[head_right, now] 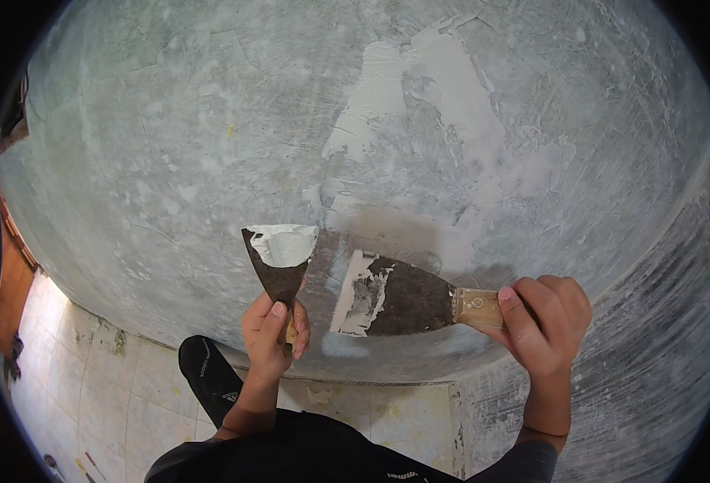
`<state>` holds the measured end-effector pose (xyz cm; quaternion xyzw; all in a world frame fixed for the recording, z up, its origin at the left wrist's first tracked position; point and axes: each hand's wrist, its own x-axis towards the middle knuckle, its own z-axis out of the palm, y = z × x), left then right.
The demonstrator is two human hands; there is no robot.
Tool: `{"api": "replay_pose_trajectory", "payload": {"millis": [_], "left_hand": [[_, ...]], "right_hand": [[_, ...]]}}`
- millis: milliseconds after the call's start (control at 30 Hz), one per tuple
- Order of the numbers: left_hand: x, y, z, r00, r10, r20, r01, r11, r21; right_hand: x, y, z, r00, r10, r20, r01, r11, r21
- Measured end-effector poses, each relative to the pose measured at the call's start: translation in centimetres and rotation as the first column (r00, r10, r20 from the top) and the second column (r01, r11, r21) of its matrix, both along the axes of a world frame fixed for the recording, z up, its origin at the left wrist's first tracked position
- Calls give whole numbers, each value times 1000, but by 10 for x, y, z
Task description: The person applies wall putty to a concrete wall using two putty knives to smooth the surface.
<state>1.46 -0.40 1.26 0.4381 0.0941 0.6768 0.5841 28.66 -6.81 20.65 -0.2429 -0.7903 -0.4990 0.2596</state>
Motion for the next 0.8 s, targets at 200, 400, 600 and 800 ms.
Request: {"api": "replay_pose_trajectory", "payload": {"millis": [200, 400, 600, 800], "left_hand": [[-2, 2, -5, 1000, 12, 29, -12, 1000, -7], [1, 2, -4, 998, -6, 57, 7, 1000, -19], [-6, 7, -8, 998, 2, 66, 0, 1000, -25], [-11, 6, -7, 999, 1, 46, 1, 999, -39]], "right_hand": [[-25, 23, 10, 840, -141, -523, -183, 835, -519], [-37, 60, 4, 712, -343, -613, -222, 719, -659], [-45, 69, -15, 723, -339, -602, -158, 767, -622], [-20, 40, -12, 677, -396, -620, -114, 775, -621]]}}
